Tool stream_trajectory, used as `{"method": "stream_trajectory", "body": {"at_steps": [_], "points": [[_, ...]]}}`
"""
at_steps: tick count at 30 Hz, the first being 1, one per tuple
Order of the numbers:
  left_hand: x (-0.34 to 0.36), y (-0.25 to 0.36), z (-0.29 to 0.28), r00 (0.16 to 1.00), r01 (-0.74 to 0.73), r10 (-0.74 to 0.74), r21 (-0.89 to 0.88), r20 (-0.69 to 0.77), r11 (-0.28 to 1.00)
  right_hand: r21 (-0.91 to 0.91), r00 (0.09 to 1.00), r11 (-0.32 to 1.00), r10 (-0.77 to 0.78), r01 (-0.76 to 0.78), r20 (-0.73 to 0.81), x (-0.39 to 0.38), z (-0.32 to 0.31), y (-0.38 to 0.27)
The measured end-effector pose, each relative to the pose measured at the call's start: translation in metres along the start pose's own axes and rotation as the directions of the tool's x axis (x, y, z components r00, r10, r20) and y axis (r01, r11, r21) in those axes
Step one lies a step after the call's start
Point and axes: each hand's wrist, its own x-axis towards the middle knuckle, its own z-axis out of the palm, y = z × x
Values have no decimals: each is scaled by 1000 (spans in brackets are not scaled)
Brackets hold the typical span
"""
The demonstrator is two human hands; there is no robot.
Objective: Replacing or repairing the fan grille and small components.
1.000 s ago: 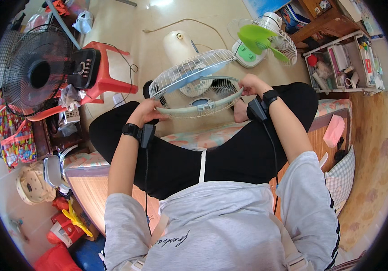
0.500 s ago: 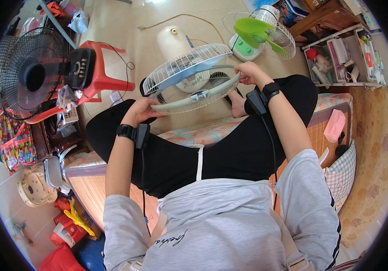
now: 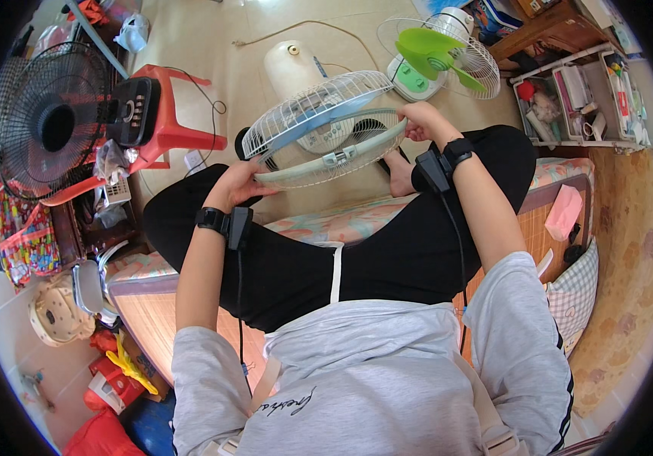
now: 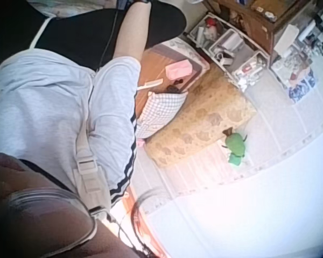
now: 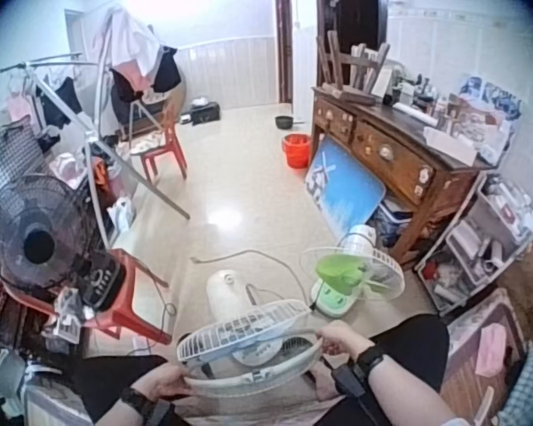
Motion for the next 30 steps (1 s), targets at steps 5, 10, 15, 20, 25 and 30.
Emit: {"method": "stream_trajectory", "body": {"at_steps": [5,10,15,20,25,30], "points": [[-1,0,4,999,-20,18,-42,-47,999,0,998,998,-55,55,16,0,-2,0],[1,0,2,999,1,-4,-68,-46,998,19,999,999,-48,48,-1,-1,-1,-2],[0,-2,5,998,-23,20,-59,-53,998,35,998,998,-57,58,-20,-3,-1,-3],[-6,-1,12,999,-24,23,-33,-40,999,10,998,999,-53,53,-42,-5,-1,-6],[-1,-2,8,997,-18,15,-31,-70,999,14,998,999,-52,52,-25,-1,-1,-5],[-2,-1,10,996,-15,12,-35,-83,999,10,998,999,-44,44,-36,-1,-1,-6]]}}
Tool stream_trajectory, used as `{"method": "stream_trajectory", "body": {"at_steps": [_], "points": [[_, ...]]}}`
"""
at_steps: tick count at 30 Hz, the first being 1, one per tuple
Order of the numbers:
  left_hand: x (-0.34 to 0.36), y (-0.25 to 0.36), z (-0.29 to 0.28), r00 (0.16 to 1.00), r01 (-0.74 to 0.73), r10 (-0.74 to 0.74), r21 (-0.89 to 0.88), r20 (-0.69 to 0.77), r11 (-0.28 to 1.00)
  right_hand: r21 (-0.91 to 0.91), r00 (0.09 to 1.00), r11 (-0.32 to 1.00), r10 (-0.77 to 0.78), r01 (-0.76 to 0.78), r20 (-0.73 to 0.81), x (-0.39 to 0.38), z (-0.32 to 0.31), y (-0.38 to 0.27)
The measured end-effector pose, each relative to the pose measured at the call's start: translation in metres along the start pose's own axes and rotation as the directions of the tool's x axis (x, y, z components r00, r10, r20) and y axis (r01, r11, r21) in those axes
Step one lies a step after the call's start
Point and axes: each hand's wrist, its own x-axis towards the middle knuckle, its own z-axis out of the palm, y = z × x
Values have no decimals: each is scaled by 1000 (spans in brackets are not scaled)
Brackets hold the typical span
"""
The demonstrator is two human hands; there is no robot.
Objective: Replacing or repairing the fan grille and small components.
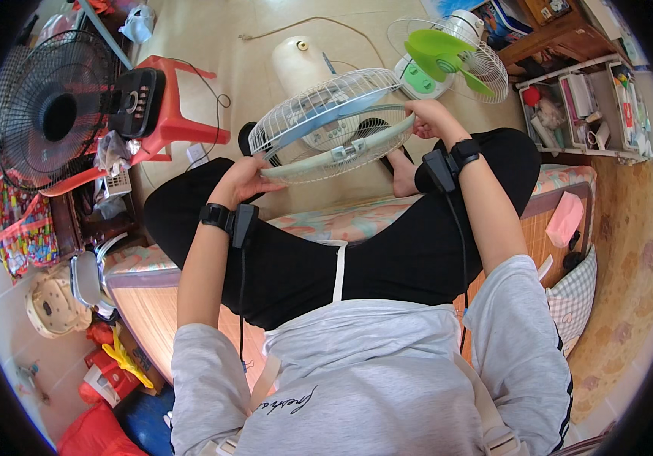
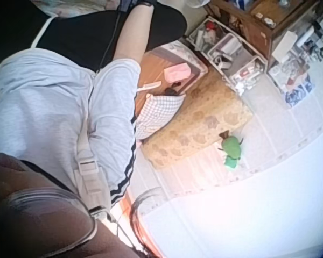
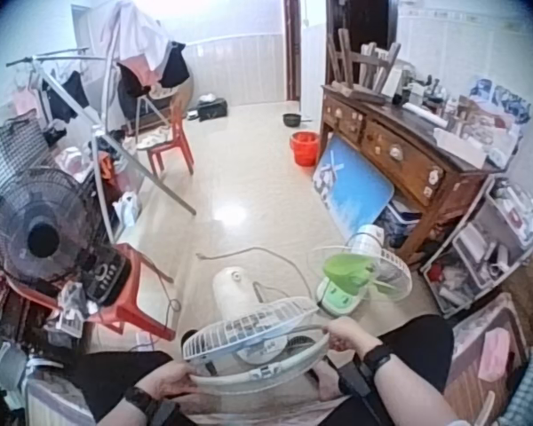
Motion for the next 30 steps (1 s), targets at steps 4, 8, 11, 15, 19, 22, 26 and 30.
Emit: {"method": "stream_trajectory", "body": {"at_steps": [4,8,11,15,19,22,26,30], "points": [[2,1,-5,999,-8,7,27,38,1000,23,999,999,-41,41,7,0,-1,1],[16,-3,-19,997,-2,4,-32,79,1000,60,999,998,-39,37,36,4,-4,-2],[18,-3,-21,997,8,-6,-25,82,1000,76,997,996,-54,50,54,1,-6,-5],[9,1,-16,996,-19,21,-22,84,1000,66,997,996,-65,62,43,-12,-3,-12],[6,1,-16,995,-62,68,-88,70,994,70,993,996,-60,53,99,-20,-5,-16],[-1,4,-8,997,-71,74,-90,27,993,66,990,997,-56,48,128,-19,-6,-17],[0,7,-13,994,-87,90,-57,56,995,34,989,999,-29,24,143,-12,-10,-15],[-3,7,-17,992,-107,114,-110,62,988,45,986,999,-37,30,160,-15,-7,-16]]}}
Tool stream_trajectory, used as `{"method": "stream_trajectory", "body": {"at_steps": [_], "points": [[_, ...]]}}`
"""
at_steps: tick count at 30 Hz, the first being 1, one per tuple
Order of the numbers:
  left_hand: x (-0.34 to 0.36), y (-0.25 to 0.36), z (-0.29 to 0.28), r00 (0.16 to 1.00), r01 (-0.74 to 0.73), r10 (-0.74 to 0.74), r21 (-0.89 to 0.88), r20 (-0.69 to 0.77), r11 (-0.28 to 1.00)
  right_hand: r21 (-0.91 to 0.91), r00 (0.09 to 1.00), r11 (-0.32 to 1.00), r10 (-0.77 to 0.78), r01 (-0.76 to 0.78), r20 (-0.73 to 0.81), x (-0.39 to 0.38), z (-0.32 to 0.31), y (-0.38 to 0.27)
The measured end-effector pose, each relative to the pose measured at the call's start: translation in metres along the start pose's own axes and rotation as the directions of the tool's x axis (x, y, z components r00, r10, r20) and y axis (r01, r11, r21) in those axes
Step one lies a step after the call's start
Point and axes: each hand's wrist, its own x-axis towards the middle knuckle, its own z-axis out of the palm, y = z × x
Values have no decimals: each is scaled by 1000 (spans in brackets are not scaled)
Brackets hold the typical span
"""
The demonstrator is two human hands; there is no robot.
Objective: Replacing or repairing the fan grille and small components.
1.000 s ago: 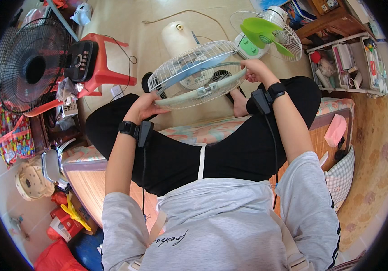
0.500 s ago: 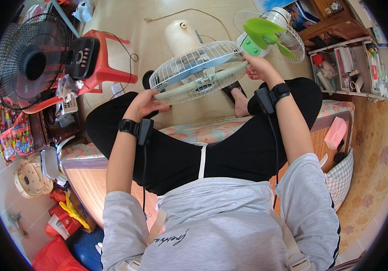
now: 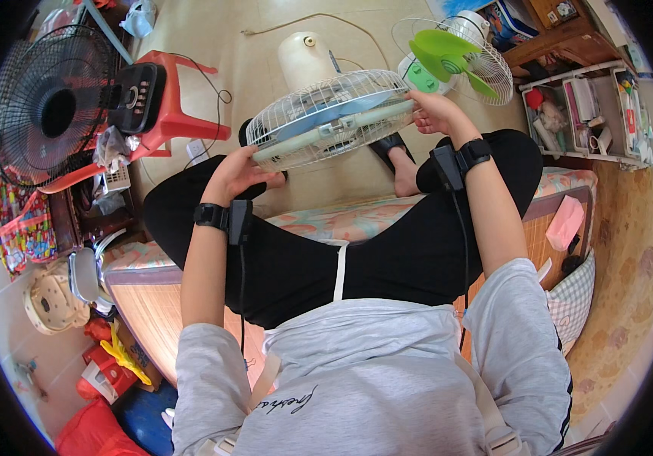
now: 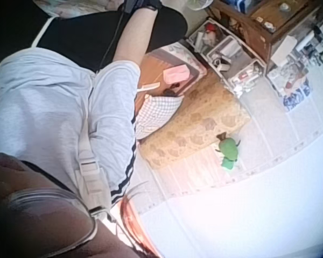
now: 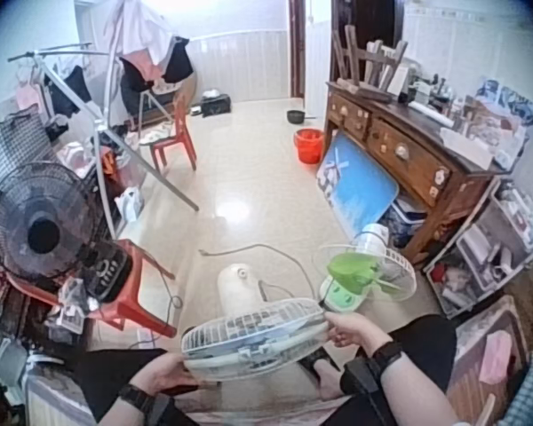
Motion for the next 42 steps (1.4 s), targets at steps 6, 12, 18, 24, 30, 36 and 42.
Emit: {"method": "stream_trajectory", "body": {"at_steps": [6,12,18,24,30,36,42], "points": [[-2,2,0,1000,-27,27,39,-9,999,-53,999,998,-30,31,15,5,-2,3],[-1,0,-5,999,-30,29,28,29,999,-3,1000,1000,-23,23,6,-1,2,0],[-1,-2,0,998,-67,66,12,21,998,47,999,999,0,-2,39,4,-4,3],[-2,-2,-2,992,-108,109,-10,57,994,87,1000,996,-12,12,5,2,0,2],[-5,-3,0,987,-131,133,-26,87,991,132,1000,991,-27,25,14,10,-2,5],[-13,0,7,981,-160,166,-65,100,985,139,999,990,-40,34,36,11,-3,4],[-15,0,8,977,-180,188,-85,104,980,133,998,990,-46,40,45,6,-2,0]]}}
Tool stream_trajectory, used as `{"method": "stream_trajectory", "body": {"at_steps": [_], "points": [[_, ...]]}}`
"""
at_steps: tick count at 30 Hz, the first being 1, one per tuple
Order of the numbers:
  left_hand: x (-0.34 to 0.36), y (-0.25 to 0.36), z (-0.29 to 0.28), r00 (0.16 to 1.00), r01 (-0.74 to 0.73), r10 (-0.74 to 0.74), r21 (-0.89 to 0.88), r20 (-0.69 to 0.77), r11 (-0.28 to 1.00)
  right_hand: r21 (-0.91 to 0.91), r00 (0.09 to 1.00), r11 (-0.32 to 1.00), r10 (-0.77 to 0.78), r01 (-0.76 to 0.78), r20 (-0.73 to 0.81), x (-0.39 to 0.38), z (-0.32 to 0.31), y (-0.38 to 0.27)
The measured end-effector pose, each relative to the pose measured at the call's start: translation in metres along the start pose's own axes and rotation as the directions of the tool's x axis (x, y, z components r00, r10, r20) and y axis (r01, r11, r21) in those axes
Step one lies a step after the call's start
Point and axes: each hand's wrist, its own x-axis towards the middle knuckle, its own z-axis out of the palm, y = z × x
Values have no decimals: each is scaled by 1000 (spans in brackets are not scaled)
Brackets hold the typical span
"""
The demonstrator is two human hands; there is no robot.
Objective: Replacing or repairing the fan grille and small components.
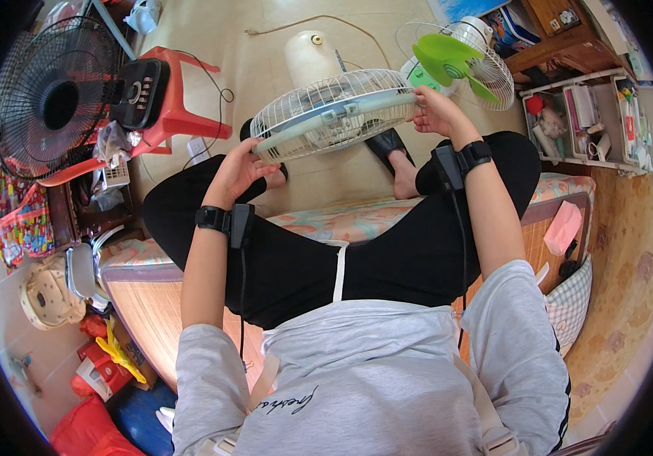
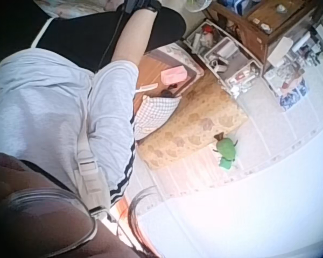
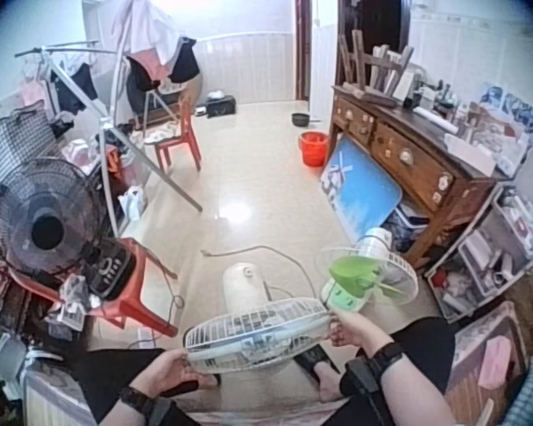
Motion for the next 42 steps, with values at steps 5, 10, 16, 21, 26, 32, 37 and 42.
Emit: {"method": "stream_trajectory", "body": {"at_steps": [5,10,16,21,26,32,37,42], "points": [[2,1,-6,999,10,-10,1,45,1000,13,1000,1000,8,-8,12,0,-1,0],[2,1,-11,996,63,-63,2,65,998,8,999,1000,22,-22,23,1,-1,-1],[2,3,-11,995,77,-77,-2,61,997,48,998,998,34,-37,56,4,-3,3],[3,3,-8,999,53,-53,21,13,998,78,997,996,35,-40,65,3,-1,3],[3,4,-8,1000,30,-30,50,-5,998,81,998,997,12,-16,55,-1,3,2],[2,8,-10,999,14,-14,13,42,1000,81,997,996,28,-33,66,4,-1,2],[0,10,-2,1000,12,-12,29,-15,1000,68,998,997,22,-26,51,0,1,0],[5,6,-10,994,52,-48,36,-96,998,63,997,997,46,-51,66,0,1,-1]]}}
